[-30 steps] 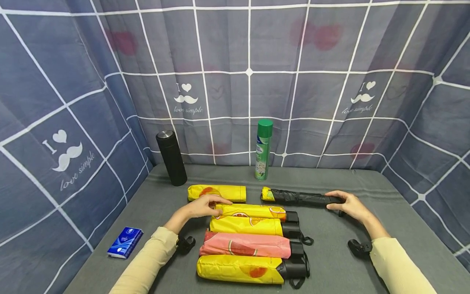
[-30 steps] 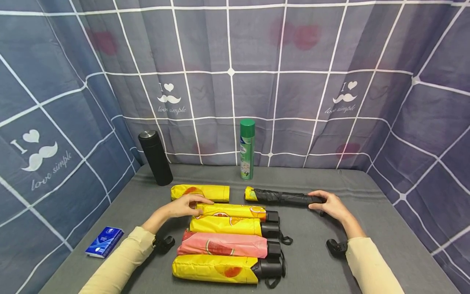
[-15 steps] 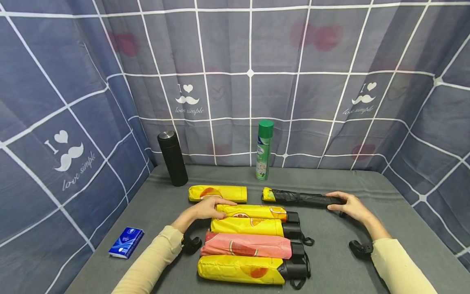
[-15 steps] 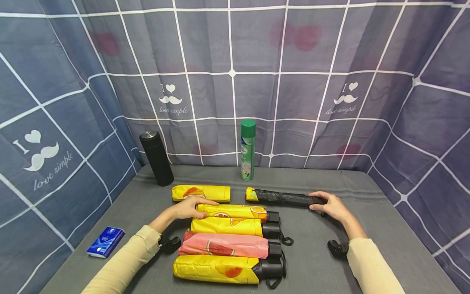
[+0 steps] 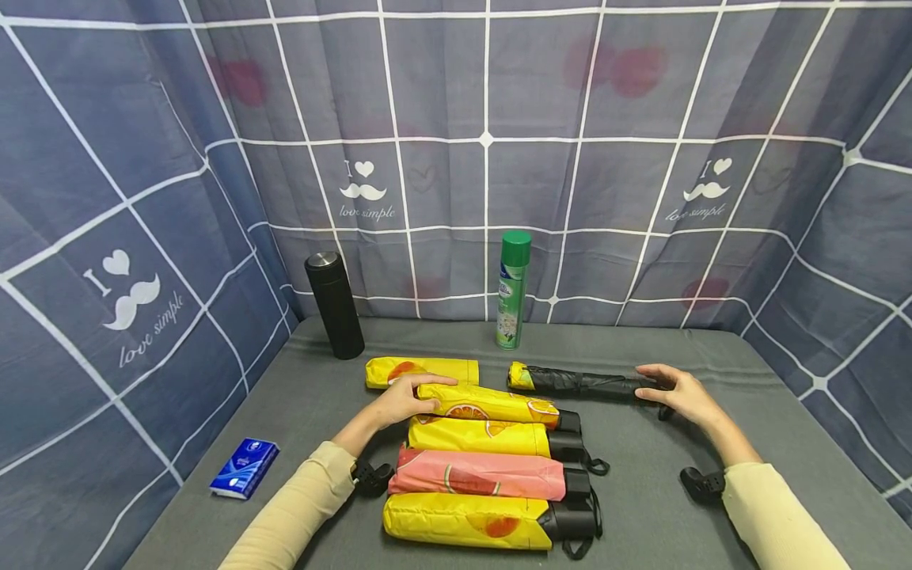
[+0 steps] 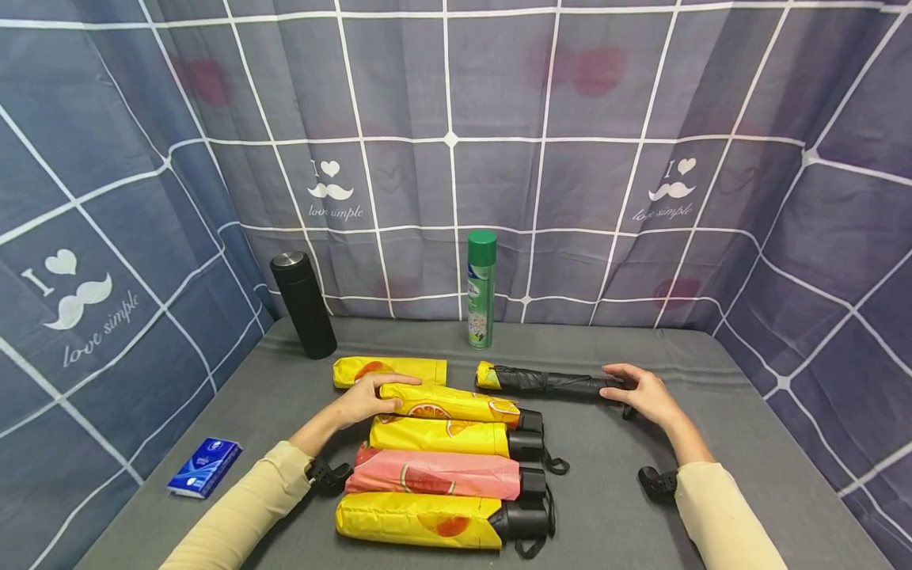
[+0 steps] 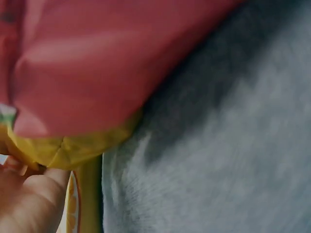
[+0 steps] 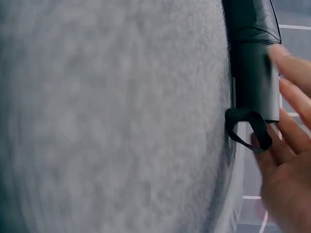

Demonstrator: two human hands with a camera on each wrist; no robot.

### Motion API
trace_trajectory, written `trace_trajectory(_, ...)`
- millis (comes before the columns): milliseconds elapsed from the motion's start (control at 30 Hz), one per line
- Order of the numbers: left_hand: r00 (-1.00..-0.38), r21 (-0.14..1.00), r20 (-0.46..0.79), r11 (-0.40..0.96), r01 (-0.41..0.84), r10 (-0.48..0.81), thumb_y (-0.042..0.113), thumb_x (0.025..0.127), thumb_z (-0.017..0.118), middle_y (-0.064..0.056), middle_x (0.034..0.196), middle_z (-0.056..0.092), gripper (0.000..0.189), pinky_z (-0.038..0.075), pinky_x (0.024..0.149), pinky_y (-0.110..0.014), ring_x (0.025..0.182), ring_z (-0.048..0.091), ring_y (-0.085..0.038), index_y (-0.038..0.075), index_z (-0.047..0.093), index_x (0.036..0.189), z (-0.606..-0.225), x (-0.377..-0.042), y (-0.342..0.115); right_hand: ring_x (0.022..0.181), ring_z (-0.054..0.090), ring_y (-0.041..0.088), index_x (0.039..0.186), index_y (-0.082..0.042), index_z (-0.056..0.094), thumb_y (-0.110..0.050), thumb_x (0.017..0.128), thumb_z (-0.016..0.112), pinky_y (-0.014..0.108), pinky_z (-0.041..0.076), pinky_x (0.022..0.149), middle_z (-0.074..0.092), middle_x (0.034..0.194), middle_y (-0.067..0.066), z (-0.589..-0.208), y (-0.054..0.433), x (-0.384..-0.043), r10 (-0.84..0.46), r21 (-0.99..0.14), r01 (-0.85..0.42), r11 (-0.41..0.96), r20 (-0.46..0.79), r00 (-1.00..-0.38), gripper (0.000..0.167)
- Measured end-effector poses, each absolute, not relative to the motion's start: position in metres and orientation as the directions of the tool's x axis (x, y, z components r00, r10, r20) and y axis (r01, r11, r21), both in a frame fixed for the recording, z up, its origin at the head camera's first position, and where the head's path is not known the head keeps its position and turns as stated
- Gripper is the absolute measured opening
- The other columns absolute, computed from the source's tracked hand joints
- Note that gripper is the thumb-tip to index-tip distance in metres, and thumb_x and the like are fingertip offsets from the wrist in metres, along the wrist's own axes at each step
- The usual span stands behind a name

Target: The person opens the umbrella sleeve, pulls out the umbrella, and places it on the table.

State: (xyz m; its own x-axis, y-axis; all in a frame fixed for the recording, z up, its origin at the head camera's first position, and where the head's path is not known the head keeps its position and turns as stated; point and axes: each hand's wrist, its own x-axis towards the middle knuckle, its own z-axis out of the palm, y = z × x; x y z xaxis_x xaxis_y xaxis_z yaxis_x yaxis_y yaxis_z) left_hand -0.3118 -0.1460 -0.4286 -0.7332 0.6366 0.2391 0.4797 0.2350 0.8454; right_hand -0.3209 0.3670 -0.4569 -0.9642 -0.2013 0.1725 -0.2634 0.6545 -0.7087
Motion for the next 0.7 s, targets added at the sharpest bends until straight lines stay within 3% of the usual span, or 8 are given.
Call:
trace_trajectory(133, -0.758, 0.889, 0.267, 0.151, 0.432, 0.595, -0.009, 0.083, 0.06, -0.019, 0.123, 0.058, 0.041, 0.048, 0.074, -0.025, 0.093, 0.054, -0.015, -0.008, 0.058, 0.124, -0.431, -0.313, -0.147, 0.126, 0.035, 0.046, 0.135, -0.002, 0.048, -0.033, 0.088, 0.067, 0.058, 0.032, 0.097, 0.045, 0.135, 0.024, -0.443, 0.359, -0.315, -0.189, -0.74, -0.274, 0.614, 0.199, -0.962, 0.059)
trace_trajectory(467, -0.8, 0.927, 0.287, 0.059, 0.371, 0.527, -0.012, 0.085, 0.058, -0.024, 0.12, 0.058, 0.038, 0.049, 0.064, -0.027, 0.069, 0.052, -0.01, -0.014, 0.054, 0.123, -0.419, -0.312, -0.149, 0.119, 0.048, 0.037, 0.131, -0.005, 0.054, -0.024, 0.089, 0.068, 0.047, 0.042, 0.092, 0.053, 0.13, 0.017, -0.417, 0.303, -0.303, -0.315, -0.759, -0.42, 0.498, 0.293, -0.903, 0.048)
trace_trajectory(600, -0.811, 0.936, 0.308, -0.006, 0.351, 0.498, -0.015, 0.085, 0.057, -0.022, 0.125, 0.056, 0.04, 0.051, 0.07, -0.024, 0.08, 0.058, -0.009, -0.015, 0.051, 0.125, -0.423, -0.321, -0.151, 0.117, 0.051, 0.034, 0.129, -0.007, 0.056, -0.018, 0.086, 0.07, 0.043, 0.042, 0.093, 0.056, 0.128, 0.013, -0.416, 0.283, -0.299, -0.387, -0.761, -0.49, 0.424, 0.337, -0.858, 0.046)
trace_trajectory(700, -0.818, 0.936, 0.329, -0.052, 0.347, 0.472, -0.015, 0.087, 0.056, -0.014, 0.123, 0.059, 0.04, 0.051, 0.075, -0.024, 0.092, 0.06, -0.01, -0.014, 0.05, 0.126, -0.426, -0.327, -0.152, 0.118, 0.05, 0.032, 0.129, -0.007, 0.056, -0.015, 0.085, 0.071, 0.043, 0.041, 0.094, 0.056, 0.128, 0.012, -0.415, 0.271, -0.297, -0.429, -0.769, -0.522, 0.369, 0.357, -0.83, 0.047)
